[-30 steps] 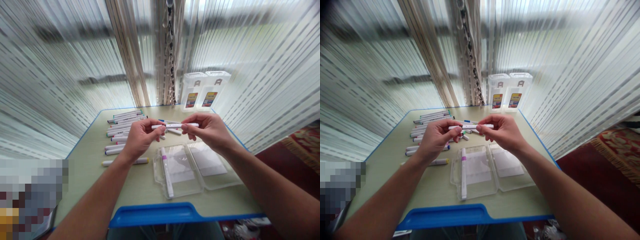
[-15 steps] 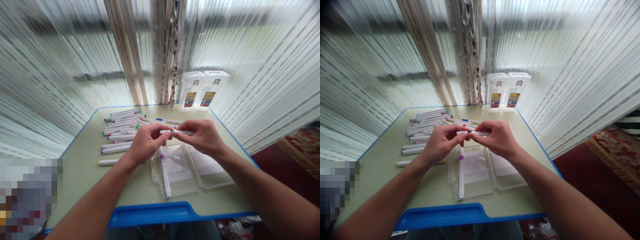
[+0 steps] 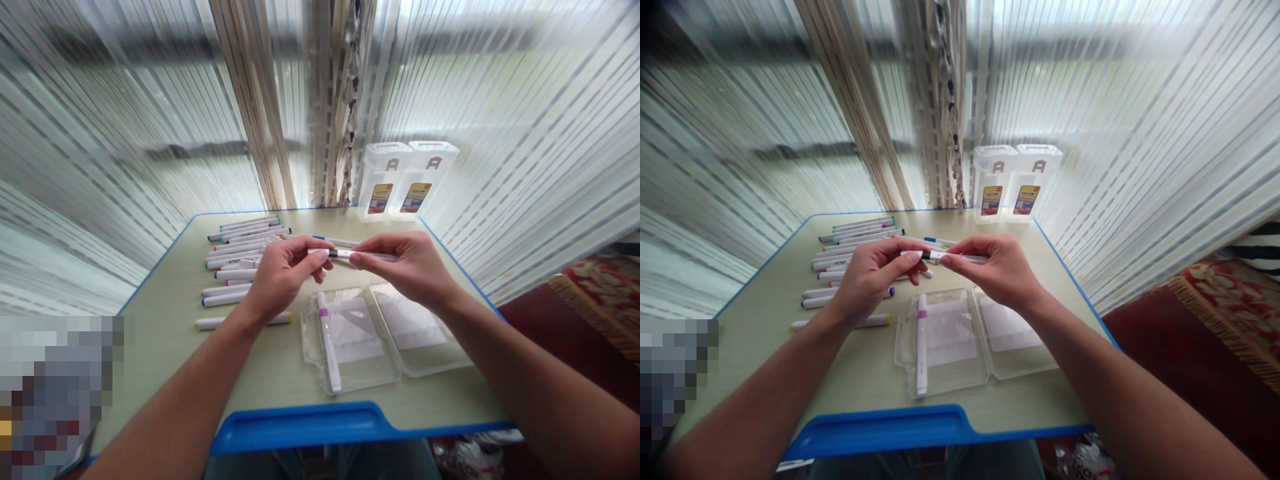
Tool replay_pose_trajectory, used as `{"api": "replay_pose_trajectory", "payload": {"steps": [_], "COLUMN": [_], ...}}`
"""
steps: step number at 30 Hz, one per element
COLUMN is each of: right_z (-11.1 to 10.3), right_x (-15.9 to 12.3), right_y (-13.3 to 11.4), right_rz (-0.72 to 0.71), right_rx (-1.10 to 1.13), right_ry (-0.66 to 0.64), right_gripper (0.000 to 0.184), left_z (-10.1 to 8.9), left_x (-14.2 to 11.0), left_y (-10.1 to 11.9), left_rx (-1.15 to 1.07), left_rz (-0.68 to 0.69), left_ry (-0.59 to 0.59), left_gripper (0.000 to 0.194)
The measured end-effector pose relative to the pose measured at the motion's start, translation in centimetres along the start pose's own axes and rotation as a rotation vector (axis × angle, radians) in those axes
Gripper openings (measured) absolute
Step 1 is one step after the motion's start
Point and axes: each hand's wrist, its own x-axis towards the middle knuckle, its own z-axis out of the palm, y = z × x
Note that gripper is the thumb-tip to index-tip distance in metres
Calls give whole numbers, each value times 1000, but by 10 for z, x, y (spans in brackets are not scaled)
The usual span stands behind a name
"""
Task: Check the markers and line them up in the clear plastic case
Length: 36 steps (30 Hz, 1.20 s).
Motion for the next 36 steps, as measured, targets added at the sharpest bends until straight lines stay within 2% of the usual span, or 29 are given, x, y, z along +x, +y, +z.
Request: {"api": "replay_pose_trajectory", "payload": {"steps": [6, 13, 24, 29, 36], "right_z": [-4, -4, -7, -8, -9], "right_x": [0, 2, 3, 4, 7], "right_y": [-1, 3, 5, 6, 1], "right_rz": [70, 99, 93, 91, 140], "right_rx": [113, 276, 541, 588, 636], "right_ry": [-4, -6, -15, -19, 46], "right_gripper": [27, 27, 14, 11, 11], "left_z": [-5, -9, -10, -11, -10], "left_x": [1, 2, 5, 4, 5], "left_y": [0, -4, -1, -2, -1], "left_rx": [-152, -225, -318, -332, -316], "left_rz": [-37, -39, -53, -47, -5], "left_ry": [25, 46, 117, 107, 132], "left_gripper": [22, 18, 16, 16, 16]}}
